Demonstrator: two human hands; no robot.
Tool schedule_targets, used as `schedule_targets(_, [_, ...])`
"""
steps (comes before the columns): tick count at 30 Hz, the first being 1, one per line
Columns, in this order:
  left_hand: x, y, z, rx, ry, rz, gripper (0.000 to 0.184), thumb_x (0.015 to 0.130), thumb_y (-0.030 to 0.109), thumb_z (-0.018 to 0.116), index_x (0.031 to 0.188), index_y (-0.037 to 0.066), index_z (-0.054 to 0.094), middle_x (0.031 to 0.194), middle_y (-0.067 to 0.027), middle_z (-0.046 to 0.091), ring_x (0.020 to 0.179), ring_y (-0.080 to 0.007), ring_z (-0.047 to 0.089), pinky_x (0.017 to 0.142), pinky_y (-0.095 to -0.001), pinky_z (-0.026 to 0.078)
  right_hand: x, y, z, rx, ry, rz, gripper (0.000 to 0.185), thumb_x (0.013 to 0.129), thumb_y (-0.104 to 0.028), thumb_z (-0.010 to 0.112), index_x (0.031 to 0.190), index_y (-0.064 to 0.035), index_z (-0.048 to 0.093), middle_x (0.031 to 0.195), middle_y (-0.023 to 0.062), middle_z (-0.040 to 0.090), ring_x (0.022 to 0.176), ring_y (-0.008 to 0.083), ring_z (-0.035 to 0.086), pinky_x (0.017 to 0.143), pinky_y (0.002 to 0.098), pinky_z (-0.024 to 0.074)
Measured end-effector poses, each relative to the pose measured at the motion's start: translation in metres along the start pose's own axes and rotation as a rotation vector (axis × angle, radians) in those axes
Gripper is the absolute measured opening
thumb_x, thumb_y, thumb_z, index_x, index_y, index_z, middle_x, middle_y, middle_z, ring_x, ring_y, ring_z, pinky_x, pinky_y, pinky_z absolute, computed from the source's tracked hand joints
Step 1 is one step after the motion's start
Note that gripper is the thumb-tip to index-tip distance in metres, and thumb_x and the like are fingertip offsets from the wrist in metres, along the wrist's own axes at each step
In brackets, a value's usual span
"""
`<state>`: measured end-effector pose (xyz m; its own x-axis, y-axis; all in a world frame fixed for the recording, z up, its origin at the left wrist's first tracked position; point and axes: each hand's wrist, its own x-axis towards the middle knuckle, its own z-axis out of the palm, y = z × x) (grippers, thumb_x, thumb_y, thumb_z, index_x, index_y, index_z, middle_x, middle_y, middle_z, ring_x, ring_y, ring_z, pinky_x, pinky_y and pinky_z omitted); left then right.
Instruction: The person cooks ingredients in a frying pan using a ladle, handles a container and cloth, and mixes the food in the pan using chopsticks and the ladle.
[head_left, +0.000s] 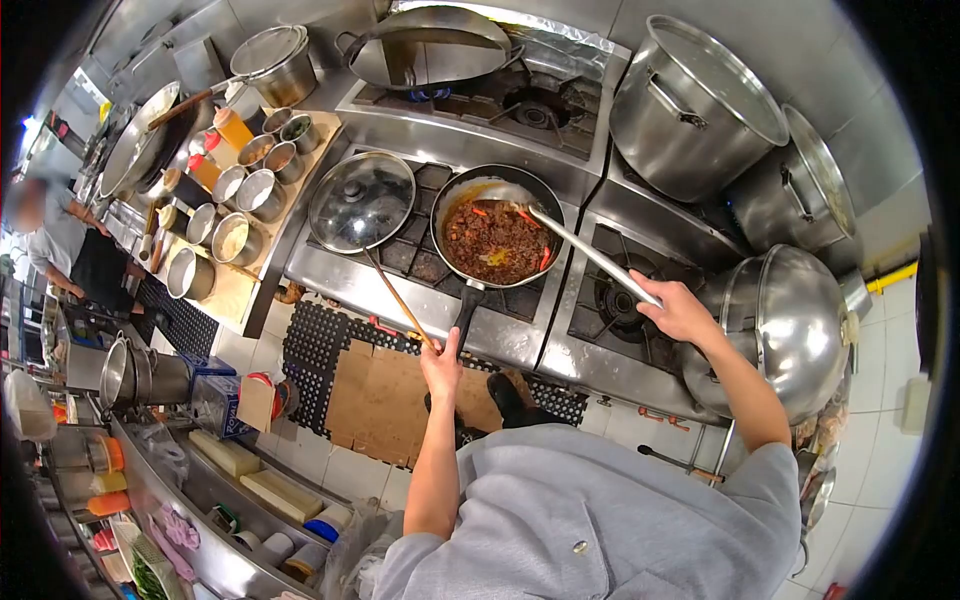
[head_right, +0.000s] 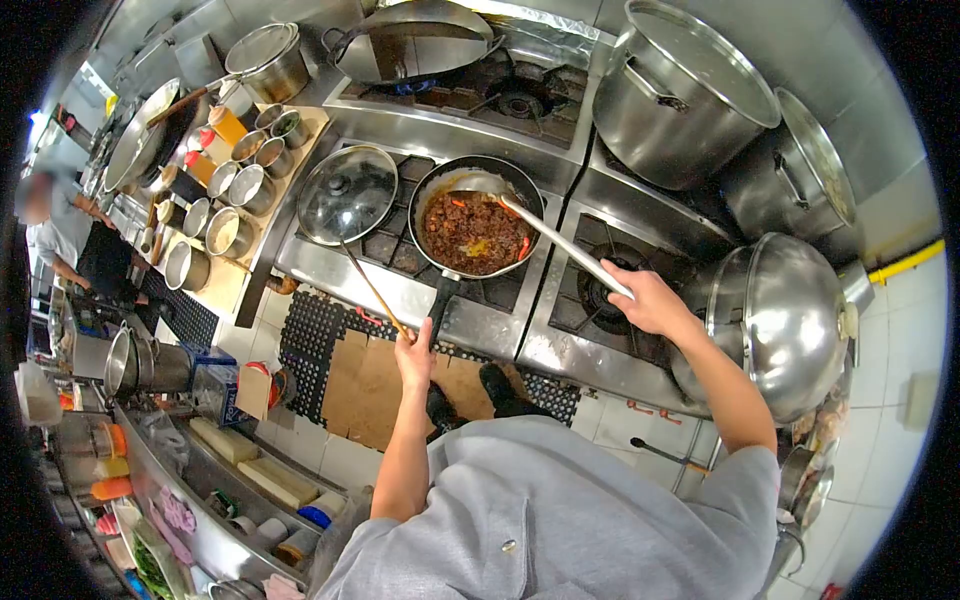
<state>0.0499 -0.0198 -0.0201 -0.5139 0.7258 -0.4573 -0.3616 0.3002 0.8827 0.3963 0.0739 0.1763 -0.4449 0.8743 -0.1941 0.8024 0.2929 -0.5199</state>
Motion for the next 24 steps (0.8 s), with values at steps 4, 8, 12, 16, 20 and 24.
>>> schedule_targets(4, [0.006, -0.007, -0.002, -0.009, 0.005, 0.022, 0.046, 0.083, 0.030, 0.074, 0.080, 0.013, 0.031, 0.056, 0.0021, 0.039, 0.037, -0.0083, 0.034, 0.032, -0.0254, 0.027, 0.036, -0.001, 0.025, -0.005, 0.013, 0.061, 0.056, 0.087, -0.012, 0.059, 0.139, -0.0094, 0.041, 0.098, 0.0311, 0.058, 0.085, 0.0426, 0.059, 0.079, 0.0384, 0.0467])
schedule_targets(8, [0.003, -0.004, -0.001, 0.002, -0.003, 0.024, 0.047, 0.083, 0.031, 0.074, 0.080, 0.012, 0.031, 0.057, 0.0016, 0.039, 0.037, -0.0085, 0.035, 0.033, -0.0253, 0.028, 0.041, -0.014, 0.050, 0.011, -0.103, 0.185, 0.056, 0.087, -0.010, 0.058, 0.140, -0.0098, 0.039, 0.090, 0.0326, 0.058, 0.080, 0.0436, 0.059, 0.072, 0.0433, 0.0465])
schedule_targets(12, [0.003, -0.004, -0.001, 0.023, 0.015, 0.033, 0.045, 0.084, 0.031, 0.073, 0.080, 0.013, 0.032, 0.057, 0.0027, 0.038, 0.039, -0.0085, 0.033, 0.034, -0.0246, 0.028, 0.008, 0.004, 0.038, -0.002, -0.052, 0.007, 0.056, 0.087, -0.010, 0.060, 0.140, -0.0101, 0.040, 0.100, 0.0304, 0.059, 0.092, 0.0418, 0.060, 0.080, 0.0406, 0.0462])
schedule_targets(16, [0.001, -0.004, -0.001, 0.010, 0.019, 0.018, 0.045, 0.083, 0.031, 0.074, 0.079, 0.013, 0.032, 0.057, 0.0025, 0.038, 0.040, -0.0085, 0.034, 0.035, -0.0247, 0.029, 0.021, -0.001, 0.021, -0.045, -0.038, 0.072, 0.057, 0.087, -0.012, 0.061, 0.140, -0.0115, 0.040, 0.106, 0.0287, 0.060, 0.096, 0.0425, 0.060, 0.083, 0.0370, 0.0468])
schedule_targets(20, [-0.001, 0.002, 0.001, 0.004, 0.031, 0.004, 0.045, 0.083, 0.031, 0.074, 0.079, 0.013, 0.033, 0.057, 0.0024, 0.039, 0.041, -0.0086, 0.035, 0.035, -0.0246, 0.029, 0.062, 0.004, 0.039, -0.067, -0.002, 0.037, 0.054, 0.087, -0.009, 0.057, 0.139, -0.0062, 0.040, 0.098, 0.0295, 0.061, 0.092, 0.0427, 0.060, 0.082, 0.0417, 0.0471])
schedule_targets(24, [0.001, 0.000, 0.001, 0.022, 0.030, 0.005, 0.045, 0.083, 0.031, 0.074, 0.079, 0.013, 0.032, 0.056, 0.0023, 0.039, 0.039, -0.0089, 0.035, 0.035, -0.0249, 0.029, 0.078, -0.008, 0.054, -0.132, -0.056, -0.009, 0.054, 0.086, -0.007, 0.054, 0.138, -0.0021, 0.040, 0.097, 0.0289, 0.060, 0.093, 0.0435, 0.059, 0.083, 0.0455, 0.0464])
